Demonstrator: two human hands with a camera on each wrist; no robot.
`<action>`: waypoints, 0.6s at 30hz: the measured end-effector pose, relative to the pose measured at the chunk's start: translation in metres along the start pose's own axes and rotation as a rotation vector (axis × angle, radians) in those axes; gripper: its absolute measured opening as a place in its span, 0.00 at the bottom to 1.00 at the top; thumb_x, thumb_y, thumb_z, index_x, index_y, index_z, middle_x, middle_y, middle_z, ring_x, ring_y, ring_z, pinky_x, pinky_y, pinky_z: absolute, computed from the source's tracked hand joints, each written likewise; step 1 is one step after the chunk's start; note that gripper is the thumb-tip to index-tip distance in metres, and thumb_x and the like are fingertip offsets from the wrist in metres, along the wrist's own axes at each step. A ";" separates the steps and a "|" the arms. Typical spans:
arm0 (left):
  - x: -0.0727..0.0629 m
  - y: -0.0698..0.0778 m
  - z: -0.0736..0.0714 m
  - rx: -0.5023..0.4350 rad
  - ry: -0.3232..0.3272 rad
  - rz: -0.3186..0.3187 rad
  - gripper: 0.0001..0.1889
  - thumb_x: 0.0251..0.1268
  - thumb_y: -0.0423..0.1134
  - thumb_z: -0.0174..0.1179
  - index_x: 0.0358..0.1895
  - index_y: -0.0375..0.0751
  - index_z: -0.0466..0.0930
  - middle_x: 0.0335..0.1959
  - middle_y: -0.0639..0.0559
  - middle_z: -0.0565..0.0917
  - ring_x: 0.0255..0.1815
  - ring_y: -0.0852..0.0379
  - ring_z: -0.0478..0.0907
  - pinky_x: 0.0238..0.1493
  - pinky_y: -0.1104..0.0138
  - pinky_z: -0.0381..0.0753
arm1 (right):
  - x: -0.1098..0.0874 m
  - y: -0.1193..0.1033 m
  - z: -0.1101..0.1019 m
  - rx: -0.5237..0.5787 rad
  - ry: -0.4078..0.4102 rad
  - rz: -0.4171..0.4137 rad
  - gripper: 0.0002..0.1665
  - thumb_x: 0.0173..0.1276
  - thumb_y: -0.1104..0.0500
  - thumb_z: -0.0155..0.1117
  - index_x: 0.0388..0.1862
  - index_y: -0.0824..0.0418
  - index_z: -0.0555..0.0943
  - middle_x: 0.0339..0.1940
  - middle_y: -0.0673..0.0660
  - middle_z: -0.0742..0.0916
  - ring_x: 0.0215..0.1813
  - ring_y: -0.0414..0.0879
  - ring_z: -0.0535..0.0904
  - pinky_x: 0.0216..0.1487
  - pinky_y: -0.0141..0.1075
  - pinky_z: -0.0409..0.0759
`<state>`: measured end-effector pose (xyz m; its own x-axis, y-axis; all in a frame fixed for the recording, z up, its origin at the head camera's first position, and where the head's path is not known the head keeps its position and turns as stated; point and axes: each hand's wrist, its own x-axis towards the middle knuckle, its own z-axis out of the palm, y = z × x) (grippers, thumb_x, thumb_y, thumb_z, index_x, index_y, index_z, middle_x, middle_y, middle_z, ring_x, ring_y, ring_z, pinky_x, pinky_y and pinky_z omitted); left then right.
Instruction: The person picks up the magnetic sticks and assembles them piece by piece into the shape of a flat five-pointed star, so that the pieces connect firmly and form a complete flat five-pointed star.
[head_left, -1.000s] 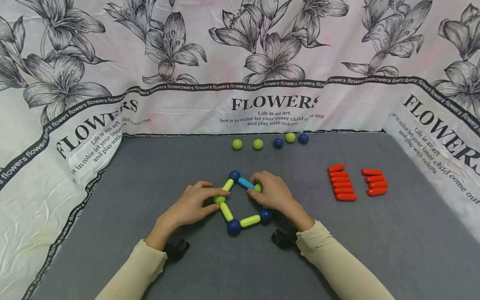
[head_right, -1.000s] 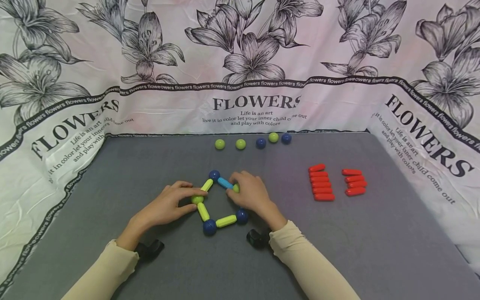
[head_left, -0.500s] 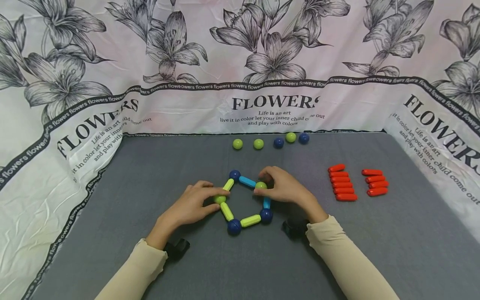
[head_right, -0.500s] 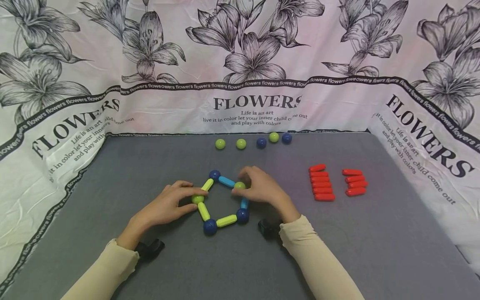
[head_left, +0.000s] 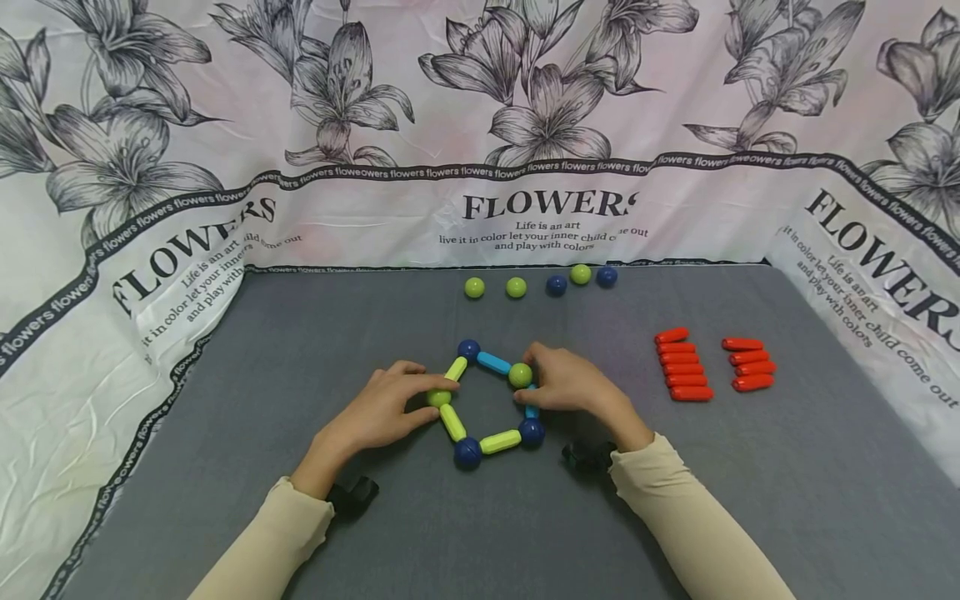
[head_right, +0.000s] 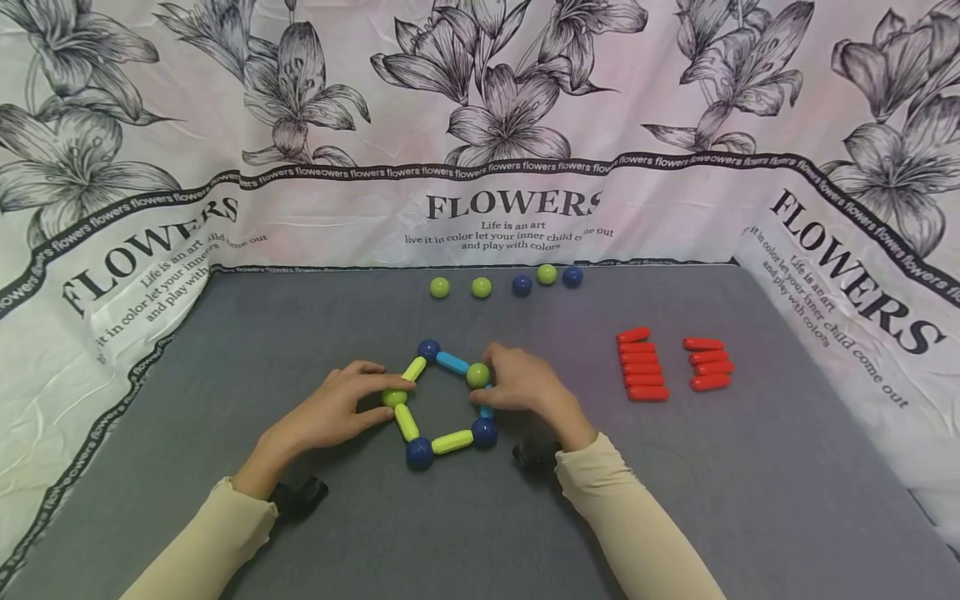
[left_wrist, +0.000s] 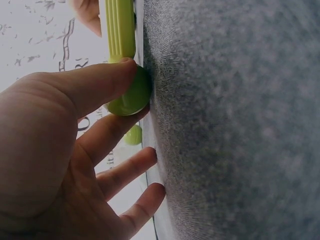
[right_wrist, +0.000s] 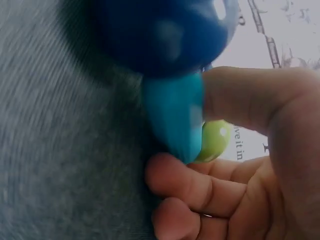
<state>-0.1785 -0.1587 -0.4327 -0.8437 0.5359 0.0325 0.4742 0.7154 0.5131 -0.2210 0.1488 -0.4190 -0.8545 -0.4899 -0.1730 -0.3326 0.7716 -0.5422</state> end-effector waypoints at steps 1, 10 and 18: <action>0.000 0.000 0.000 -0.002 -0.001 0.000 0.22 0.71 0.44 0.65 0.65 0.65 0.79 0.65 0.59 0.81 0.73 0.46 0.68 0.64 0.46 0.65 | 0.000 0.000 0.000 0.017 -0.003 -0.011 0.30 0.65 0.50 0.72 0.58 0.66 0.76 0.26 0.51 0.81 0.26 0.41 0.73 0.29 0.34 0.70; 0.000 -0.001 -0.001 -0.016 -0.005 -0.002 0.22 0.71 0.44 0.65 0.66 0.64 0.80 0.65 0.58 0.81 0.74 0.45 0.67 0.65 0.45 0.65 | 0.001 0.007 -0.004 0.252 -0.104 -0.105 0.33 0.67 0.53 0.73 0.66 0.64 0.73 0.21 0.47 0.79 0.22 0.39 0.69 0.28 0.31 0.67; 0.000 -0.002 -0.001 -0.017 -0.004 -0.001 0.21 0.71 0.44 0.65 0.65 0.63 0.80 0.65 0.58 0.82 0.73 0.45 0.68 0.64 0.45 0.65 | 0.003 0.006 -0.001 0.260 -0.109 -0.108 0.33 0.69 0.52 0.71 0.67 0.64 0.74 0.21 0.47 0.82 0.23 0.39 0.72 0.28 0.32 0.69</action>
<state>-0.1793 -0.1607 -0.4332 -0.8431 0.5370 0.0287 0.4689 0.7080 0.5280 -0.2258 0.1525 -0.4215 -0.7675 -0.6146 -0.1826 -0.2933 0.5898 -0.7524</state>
